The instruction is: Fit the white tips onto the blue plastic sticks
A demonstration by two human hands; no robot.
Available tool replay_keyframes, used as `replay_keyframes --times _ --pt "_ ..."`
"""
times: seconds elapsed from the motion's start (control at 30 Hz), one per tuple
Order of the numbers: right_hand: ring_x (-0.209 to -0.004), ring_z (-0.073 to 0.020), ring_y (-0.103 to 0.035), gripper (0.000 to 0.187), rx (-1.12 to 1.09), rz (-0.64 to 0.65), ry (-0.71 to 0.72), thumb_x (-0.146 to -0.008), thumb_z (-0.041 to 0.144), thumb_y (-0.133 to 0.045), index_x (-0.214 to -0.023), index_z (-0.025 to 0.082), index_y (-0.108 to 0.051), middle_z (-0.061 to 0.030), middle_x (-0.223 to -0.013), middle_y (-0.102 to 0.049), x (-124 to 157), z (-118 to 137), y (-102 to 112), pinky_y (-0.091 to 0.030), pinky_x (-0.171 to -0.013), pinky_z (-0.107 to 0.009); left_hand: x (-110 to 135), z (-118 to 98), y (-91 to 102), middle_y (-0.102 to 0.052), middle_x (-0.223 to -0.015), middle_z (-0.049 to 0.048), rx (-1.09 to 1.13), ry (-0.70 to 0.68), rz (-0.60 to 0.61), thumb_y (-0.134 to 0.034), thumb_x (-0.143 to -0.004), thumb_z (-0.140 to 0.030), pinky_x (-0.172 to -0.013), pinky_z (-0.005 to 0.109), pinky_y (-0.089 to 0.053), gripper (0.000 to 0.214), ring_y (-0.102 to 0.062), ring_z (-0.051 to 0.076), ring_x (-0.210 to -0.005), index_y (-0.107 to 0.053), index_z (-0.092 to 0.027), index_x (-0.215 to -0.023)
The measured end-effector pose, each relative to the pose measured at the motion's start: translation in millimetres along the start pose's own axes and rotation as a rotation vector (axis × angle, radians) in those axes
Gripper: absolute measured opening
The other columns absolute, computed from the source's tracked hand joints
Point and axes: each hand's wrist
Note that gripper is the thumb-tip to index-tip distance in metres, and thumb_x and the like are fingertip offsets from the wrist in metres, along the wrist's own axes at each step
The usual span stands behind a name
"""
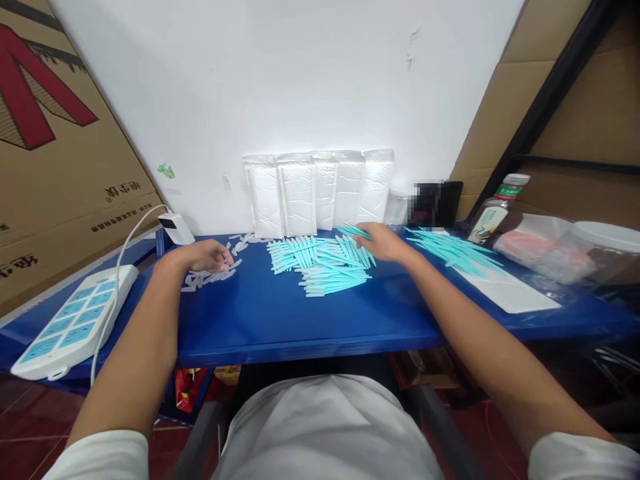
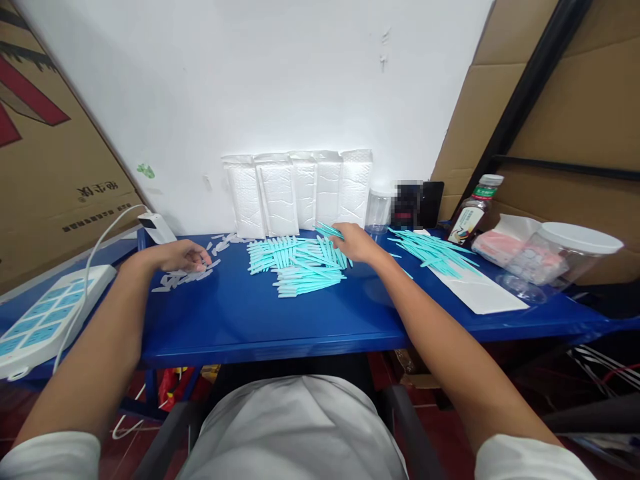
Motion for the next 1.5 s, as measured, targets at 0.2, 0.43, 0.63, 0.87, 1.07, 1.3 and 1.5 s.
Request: replay_keyframes --times 0.2,0.43,0.63,0.87,1.07,1.3,1.5 --pt "-0.076 -0.0185 -0.062 0.022 -0.017 -0.021 0.044 -0.095 0.029 -0.058 -0.079 0.018 -0.068 -0.0038 -0.083 -0.072 0 -1 0 -0.038 -0.073 -0.028 -1 -6 -6.3 -0.072 -0.078 0.0065 0.023 0.02 0.024 -0.08 -0.053 -0.072 -0.059 0.028 -0.048 0.059 -0.062 0.022 -0.068 -0.076 -0.023 -0.085" --pt "-0.075 -0.0184 -0.061 0.024 -0.043 -0.005 0.05 -0.096 0.031 -0.057 -0.079 0.018 -0.069 -0.0038 -0.083 -0.073 -1 2 1 -0.039 -0.073 -0.028 -5 -6 -9.5 -0.068 -0.07 0.0057 -0.044 -0.017 -0.046 -0.073 -0.056 -0.083 -0.058 0.028 -0.044 0.062 -0.058 0.021 -0.063 -0.07 -0.023 -0.07" --pt "-0.078 -0.0192 -0.063 0.026 -0.09 -0.025 0.011 -0.095 0.032 -0.056 -0.077 0.017 -0.068 -0.0045 -0.083 -0.073 -1 5 3 -0.041 -0.074 -0.028 -8 -2 -10.1 -0.073 -0.077 0.0057 -0.036 -0.032 0.018 -0.079 -0.055 -0.073 -0.062 0.027 -0.047 0.056 -0.063 0.021 -0.069 -0.077 -0.023 -0.079" --pt "-0.089 -0.0234 -0.065 0.033 -0.292 0.029 0.057 -0.096 0.044 -0.055 -0.091 0.016 -0.073 -0.0045 -0.094 -0.075 1 15 8 -0.046 -0.082 -0.031 -6 -28 -14.1 -0.078 -0.083 0.0078 0.176 -0.194 -0.209 -0.074 -0.072 -0.072 -0.064 0.028 -0.053 0.056 -0.069 0.021 -0.073 -0.075 -0.019 -0.089" --pt "-0.068 -0.0155 -0.055 0.043 -0.418 0.15 0.08 -0.097 0.056 -0.055 -0.08 0.018 -0.066 -0.0028 -0.082 -0.068 9 32 13 -0.042 -0.066 -0.028 -3 -86 -45.4 -0.081 -0.096 0.014 0.577 -0.48 -0.345 -0.079 -0.078 -0.063 -0.07 0.034 -0.061 0.057 -0.072 0.019 -0.073 -0.077 -0.014 -0.107" --pt "-0.058 -0.012 -0.045 0.043 -0.625 0.286 -0.059 -0.092 0.059 -0.064 -0.111 0.022 -0.053 -0.0006 -0.085 -0.07 16 45 10 -0.035 -0.051 -0.026 -3 -117 -76.6 -0.081 -0.099 0.0156 0.661 -0.566 -0.398 -0.078 -0.083 -0.056 -0.067 0.031 -0.061 0.052 -0.074 0.021 -0.078 -0.079 -0.012 -0.11" --pt "-0.053 -0.0095 -0.04 0.042 -0.669 0.406 -0.046 -0.089 0.056 -0.07 -0.106 0.021 -0.054 0.0008 -0.079 -0.069 18 56 9 -0.03 -0.049 -0.025 4 -131 -83.7 -0.081 -0.092 0.0119 0.63 -0.589 -0.45 -0.079 -0.083 -0.055 -0.063 0.029 -0.059 0.047 -0.07 0.018 -0.068 -0.083 -0.013 -0.104"
Point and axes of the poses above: each hand's wrist, its own x-axis away from the middle knuckle, its own y-axis out of the back of the hand, z = x × y
